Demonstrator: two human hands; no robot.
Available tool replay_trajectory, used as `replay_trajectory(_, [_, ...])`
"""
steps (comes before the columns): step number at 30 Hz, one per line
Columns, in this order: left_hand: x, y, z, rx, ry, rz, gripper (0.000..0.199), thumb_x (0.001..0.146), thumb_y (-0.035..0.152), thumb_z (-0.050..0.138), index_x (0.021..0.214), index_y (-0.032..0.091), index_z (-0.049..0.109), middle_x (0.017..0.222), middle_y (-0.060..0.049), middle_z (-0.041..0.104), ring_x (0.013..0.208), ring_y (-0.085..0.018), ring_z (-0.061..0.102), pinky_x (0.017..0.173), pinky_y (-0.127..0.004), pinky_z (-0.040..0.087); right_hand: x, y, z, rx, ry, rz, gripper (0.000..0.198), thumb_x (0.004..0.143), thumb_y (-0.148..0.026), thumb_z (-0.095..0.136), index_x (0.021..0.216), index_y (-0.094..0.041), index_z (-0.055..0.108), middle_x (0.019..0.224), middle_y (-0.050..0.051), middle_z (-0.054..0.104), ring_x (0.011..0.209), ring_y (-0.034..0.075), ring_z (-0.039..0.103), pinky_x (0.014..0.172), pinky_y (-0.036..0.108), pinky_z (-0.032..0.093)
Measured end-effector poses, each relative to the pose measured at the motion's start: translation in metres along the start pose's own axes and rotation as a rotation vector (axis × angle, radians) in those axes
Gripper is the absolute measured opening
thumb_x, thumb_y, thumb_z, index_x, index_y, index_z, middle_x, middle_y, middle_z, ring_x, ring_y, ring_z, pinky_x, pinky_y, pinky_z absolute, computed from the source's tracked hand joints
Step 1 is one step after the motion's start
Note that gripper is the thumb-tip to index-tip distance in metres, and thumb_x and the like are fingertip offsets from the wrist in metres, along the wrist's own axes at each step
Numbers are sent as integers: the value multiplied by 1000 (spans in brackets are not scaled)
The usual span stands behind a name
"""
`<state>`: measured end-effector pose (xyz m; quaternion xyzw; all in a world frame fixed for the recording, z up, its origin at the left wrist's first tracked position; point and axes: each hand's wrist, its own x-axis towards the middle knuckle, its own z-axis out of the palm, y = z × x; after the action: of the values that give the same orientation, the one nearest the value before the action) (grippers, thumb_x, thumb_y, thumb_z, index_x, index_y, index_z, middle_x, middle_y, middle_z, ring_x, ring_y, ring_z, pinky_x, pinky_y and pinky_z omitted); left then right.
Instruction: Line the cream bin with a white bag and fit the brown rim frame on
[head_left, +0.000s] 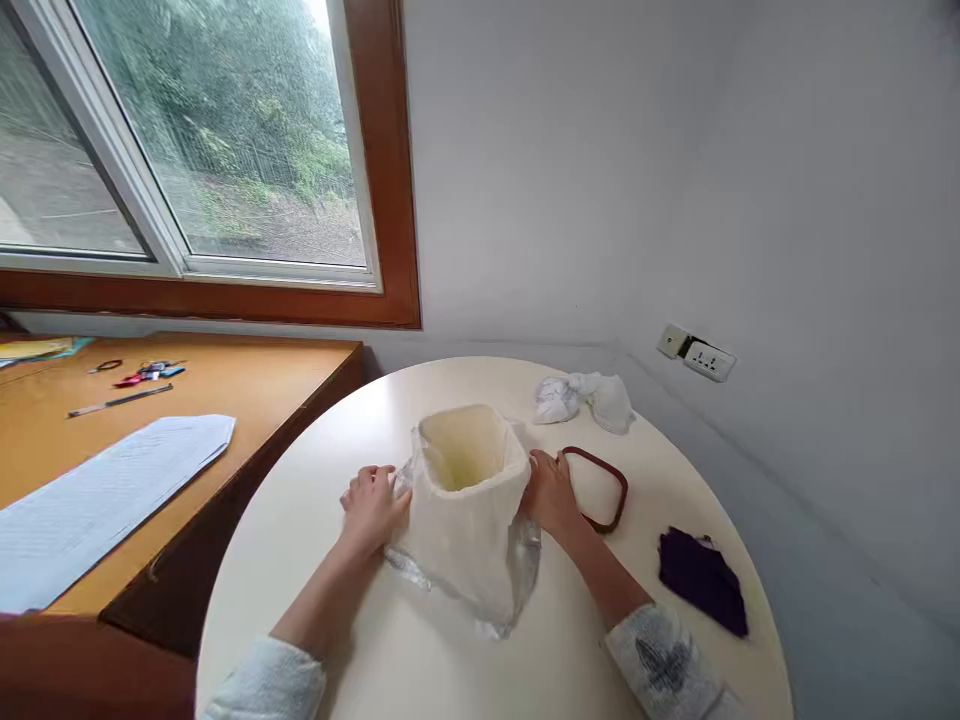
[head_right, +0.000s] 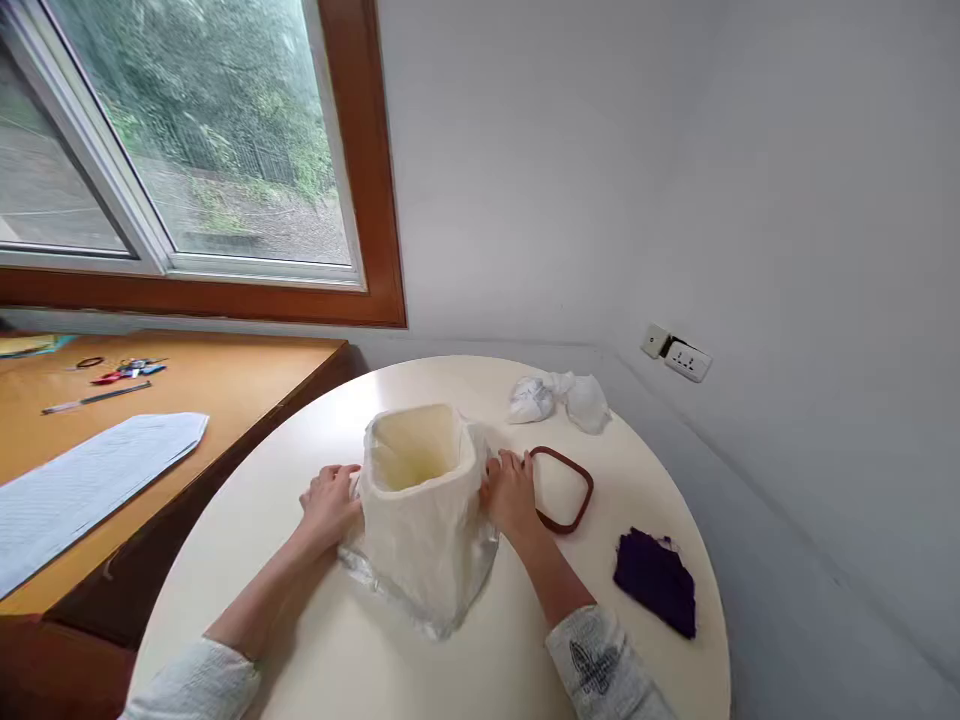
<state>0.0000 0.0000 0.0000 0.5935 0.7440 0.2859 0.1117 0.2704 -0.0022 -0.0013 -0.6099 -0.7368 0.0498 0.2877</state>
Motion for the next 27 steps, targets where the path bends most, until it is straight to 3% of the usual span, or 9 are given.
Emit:
replay_trajectory(4, [3,0,-3,-82,-14,-4,11,63,27,53,68,19,58,87,-11,62,96,-33,55,84,-45,38,6,-3,-4,42,27,15,21,74,-12,47,88,-16,62,102,11,63,97,24,56,100,44,25])
replay_trajectory(7, [10,-2,-19,-239,-3,-16,13,72,32,48,71,20,53,66,-4,62,69,-23,60,65,-33,44,10,-1,-15,127,81,72,17,79,-18,43,85,-17,58,88,9,65,84,22,59,82,37,40])
replay_trajectory(11, [21,3,-51,-454,64,-35,18,78,38,43,80,20,47,54,1,59,49,-15,56,48,-23,39,22,3,-39,291,167,137,20,85,-32,37,90,-19,52,84,5,66,73,17,61,65,28,45])
replay_trajectory(14, [25,17,-74,-682,105,-24,18,77,38,50,76,20,48,45,5,53,40,-11,47,42,-20,34,34,3,-61,497,232,195,25,85,-41,37,91,-19,48,72,2,63,58,14,57,53,24,44])
replay_trajectory(18, [21,37,-99,-946,147,0,18,75,35,57,70,19,51,39,7,48,34,-9,39,39,-20,29,39,-1,-89,906,319,301,31,75,-45,55,91,-20,49,55,-6,53,41,9,42,41,20,35])
replay_trajectory(23, [12,33,-122,-929,145,16,19,76,37,59,68,20,53,40,7,48,38,-10,40,43,-21,31,27,1,-116,1029,340,311,33,71,-45,62,92,-22,50,55,-6,54,42,8,43,40,19,35])
replay_trajectory(27, [9,14,-140,-735,89,-26,19,67,38,67,69,21,57,41,6,50,43,-11,41,47,-22,31,14,8,-135,951,307,318,27,73,-42,62,89,-22,52,43,-10,42,34,5,30,33,16,25])
